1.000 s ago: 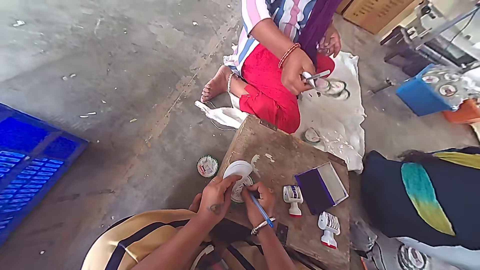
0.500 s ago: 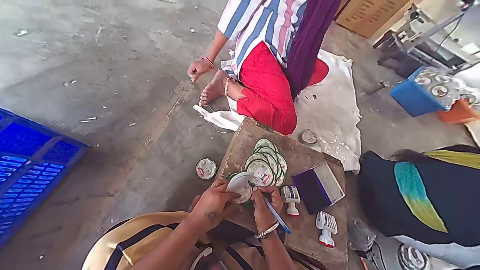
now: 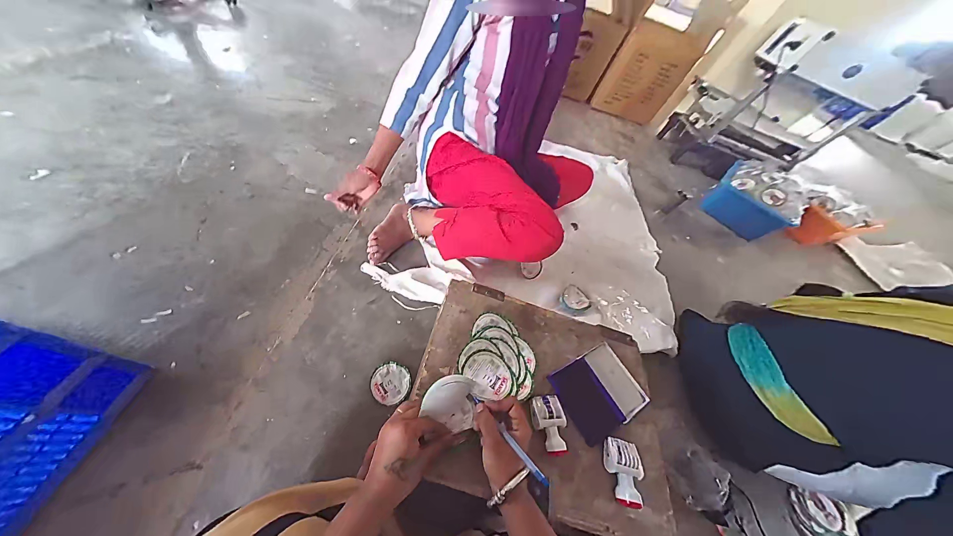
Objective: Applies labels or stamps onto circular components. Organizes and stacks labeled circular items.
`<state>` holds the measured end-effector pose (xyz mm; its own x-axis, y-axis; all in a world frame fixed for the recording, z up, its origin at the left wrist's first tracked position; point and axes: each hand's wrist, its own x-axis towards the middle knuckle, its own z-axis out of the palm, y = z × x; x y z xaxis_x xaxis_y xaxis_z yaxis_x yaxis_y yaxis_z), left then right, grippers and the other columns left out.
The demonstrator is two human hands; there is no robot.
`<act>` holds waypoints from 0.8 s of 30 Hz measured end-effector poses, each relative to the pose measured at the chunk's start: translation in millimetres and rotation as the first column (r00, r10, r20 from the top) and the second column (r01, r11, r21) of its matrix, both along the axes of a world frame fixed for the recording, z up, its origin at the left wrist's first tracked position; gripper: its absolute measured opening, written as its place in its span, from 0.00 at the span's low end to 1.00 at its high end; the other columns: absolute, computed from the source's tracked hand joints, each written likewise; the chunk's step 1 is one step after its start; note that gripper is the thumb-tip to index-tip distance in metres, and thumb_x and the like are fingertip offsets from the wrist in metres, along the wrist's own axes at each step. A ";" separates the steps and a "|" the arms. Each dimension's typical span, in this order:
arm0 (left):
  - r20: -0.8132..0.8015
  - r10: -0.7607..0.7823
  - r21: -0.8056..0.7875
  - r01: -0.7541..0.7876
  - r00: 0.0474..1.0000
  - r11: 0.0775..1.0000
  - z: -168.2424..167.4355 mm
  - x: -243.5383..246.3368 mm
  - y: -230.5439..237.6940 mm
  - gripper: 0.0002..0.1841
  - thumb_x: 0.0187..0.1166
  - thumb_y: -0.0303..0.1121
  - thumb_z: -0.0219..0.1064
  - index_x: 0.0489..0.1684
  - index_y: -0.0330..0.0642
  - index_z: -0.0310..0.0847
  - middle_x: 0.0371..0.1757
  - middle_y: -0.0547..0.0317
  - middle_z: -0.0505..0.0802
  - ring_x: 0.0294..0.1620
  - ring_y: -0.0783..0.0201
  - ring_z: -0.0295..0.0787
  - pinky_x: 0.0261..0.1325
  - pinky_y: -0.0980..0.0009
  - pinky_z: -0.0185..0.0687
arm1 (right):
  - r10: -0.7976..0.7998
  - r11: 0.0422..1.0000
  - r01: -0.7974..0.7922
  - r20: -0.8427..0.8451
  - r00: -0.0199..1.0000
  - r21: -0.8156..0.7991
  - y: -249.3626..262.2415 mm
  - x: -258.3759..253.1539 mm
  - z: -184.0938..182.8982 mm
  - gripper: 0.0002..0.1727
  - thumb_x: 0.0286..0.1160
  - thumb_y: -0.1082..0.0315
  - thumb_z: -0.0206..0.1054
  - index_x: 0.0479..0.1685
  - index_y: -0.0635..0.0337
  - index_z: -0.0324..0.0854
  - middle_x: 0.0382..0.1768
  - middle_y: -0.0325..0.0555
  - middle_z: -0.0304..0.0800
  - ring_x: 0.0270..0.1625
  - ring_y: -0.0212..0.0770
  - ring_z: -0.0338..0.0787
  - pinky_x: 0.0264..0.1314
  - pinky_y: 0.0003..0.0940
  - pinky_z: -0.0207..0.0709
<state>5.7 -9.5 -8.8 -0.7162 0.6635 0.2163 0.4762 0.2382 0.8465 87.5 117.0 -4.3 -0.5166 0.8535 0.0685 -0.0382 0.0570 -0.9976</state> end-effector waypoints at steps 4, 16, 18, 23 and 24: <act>0.084 0.015 -0.068 -0.009 0.996 0.998 7.5 -1.1 -0.2 0.10 0.54 0.36 0.85 0.23 0.38 0.95 0.34 0.45 0.95 0.45 0.45 0.93 0.50 0.47 0.86 | -0.022 0.997 0.019 -0.032 0.999 -0.069 -0.1 0.0 2.5 0.05 0.65 0.79 0.64 0.31 0.60 0.76 0.20 0.29 0.85 0.21 0.18 0.81 0.24 0.14 0.74; 0.108 0.005 -0.218 0.019 0.994 0.976 15.4 -2.1 1.5 0.16 0.70 0.38 0.78 0.46 0.34 0.94 0.48 0.31 0.93 0.53 0.34 0.92 0.61 0.38 0.82 | 0.008 0.993 -0.014 -0.050 0.999 -0.121 -1.2 -2.6 0.6 0.05 0.81 0.74 0.59 0.42 0.69 0.75 0.22 0.36 0.83 0.22 0.21 0.81 0.29 0.17 0.76; 0.040 -0.029 -0.229 0.038 0.999 0.973 13.4 -1.4 1.2 0.15 0.71 0.37 0.77 0.46 0.34 0.94 0.49 0.31 0.93 0.54 0.33 0.91 0.61 0.38 0.82 | 0.023 0.990 -0.027 -0.029 0.999 -0.137 -1.4 -2.9 3.2 0.10 0.87 0.71 0.54 0.48 0.72 0.74 0.25 0.39 0.85 0.25 0.24 0.82 0.33 0.20 0.78; 0.004 -0.009 -0.217 0.009 1.000 0.976 9.5 2.7 1.7 0.15 0.79 0.32 0.69 0.53 0.26 0.88 0.51 0.31 0.93 0.58 0.33 0.91 0.67 0.38 0.79 | 0.060 0.997 -0.062 -0.045 0.997 -0.051 0.6 -2.4 -7.3 0.21 0.92 0.68 0.46 0.50 0.78 0.81 0.29 0.44 0.89 0.29 0.27 0.86 0.37 0.24 0.81; 0.027 0.018 -0.214 -0.012 0.999 0.977 9.1 1.3 3.5 0.16 0.80 0.31 0.68 0.55 0.25 0.86 0.50 0.30 0.93 0.56 0.33 0.91 0.67 0.36 0.79 | 0.064 0.996 -0.067 -0.060 0.996 -0.056 2.6 -5.0 -11.5 0.21 0.92 0.68 0.47 0.48 0.78 0.82 0.31 0.45 0.90 0.31 0.27 0.87 0.37 0.23 0.81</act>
